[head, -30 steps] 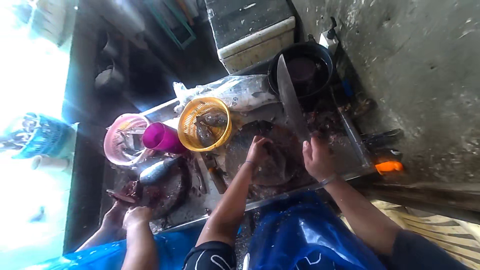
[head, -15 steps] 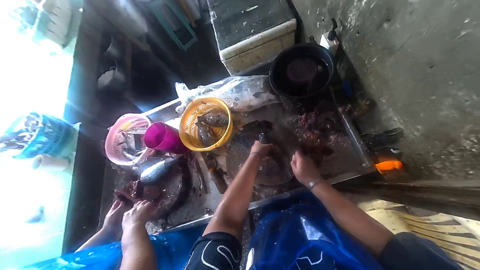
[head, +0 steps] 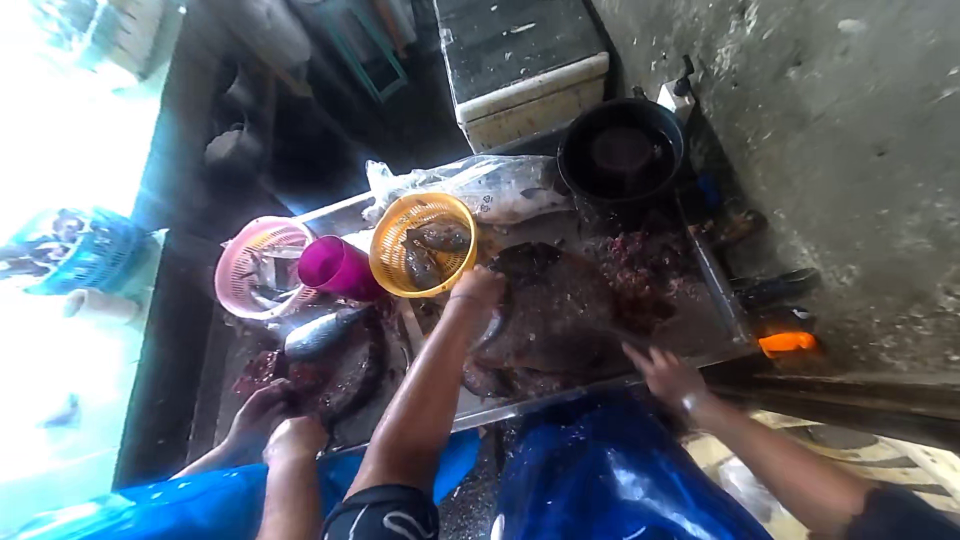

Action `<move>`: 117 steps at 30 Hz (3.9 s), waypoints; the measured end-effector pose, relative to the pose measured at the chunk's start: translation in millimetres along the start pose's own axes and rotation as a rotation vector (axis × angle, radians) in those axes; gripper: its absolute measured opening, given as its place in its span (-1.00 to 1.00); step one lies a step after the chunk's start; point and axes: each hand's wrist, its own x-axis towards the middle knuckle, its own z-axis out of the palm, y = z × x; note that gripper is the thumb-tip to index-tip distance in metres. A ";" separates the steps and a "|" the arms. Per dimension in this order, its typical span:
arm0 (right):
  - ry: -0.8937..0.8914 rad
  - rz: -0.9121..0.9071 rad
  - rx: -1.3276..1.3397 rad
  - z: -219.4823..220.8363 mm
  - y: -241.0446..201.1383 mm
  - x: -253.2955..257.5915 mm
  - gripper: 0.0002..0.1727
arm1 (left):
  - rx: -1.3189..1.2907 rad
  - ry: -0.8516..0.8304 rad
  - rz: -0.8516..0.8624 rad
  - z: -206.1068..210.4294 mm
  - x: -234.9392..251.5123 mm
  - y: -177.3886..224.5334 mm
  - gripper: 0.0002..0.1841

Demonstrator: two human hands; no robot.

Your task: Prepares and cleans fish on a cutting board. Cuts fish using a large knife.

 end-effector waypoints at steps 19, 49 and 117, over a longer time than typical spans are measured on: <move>-0.254 0.033 -0.006 -111.2 -53.1 52.7 -0.57 | 0.077 0.282 0.355 180.5 -47.4 0.8 -0.57; -0.070 0.280 0.098 -116.7 -59.9 59.2 -0.47 | 0.259 0.058 0.482 82.3 -0.1 21.8 -0.65; -0.390 0.379 -0.578 -194.6 -127.5 114.0 -0.51 | 0.412 -0.115 0.856 64.1 127.5 35.6 -0.05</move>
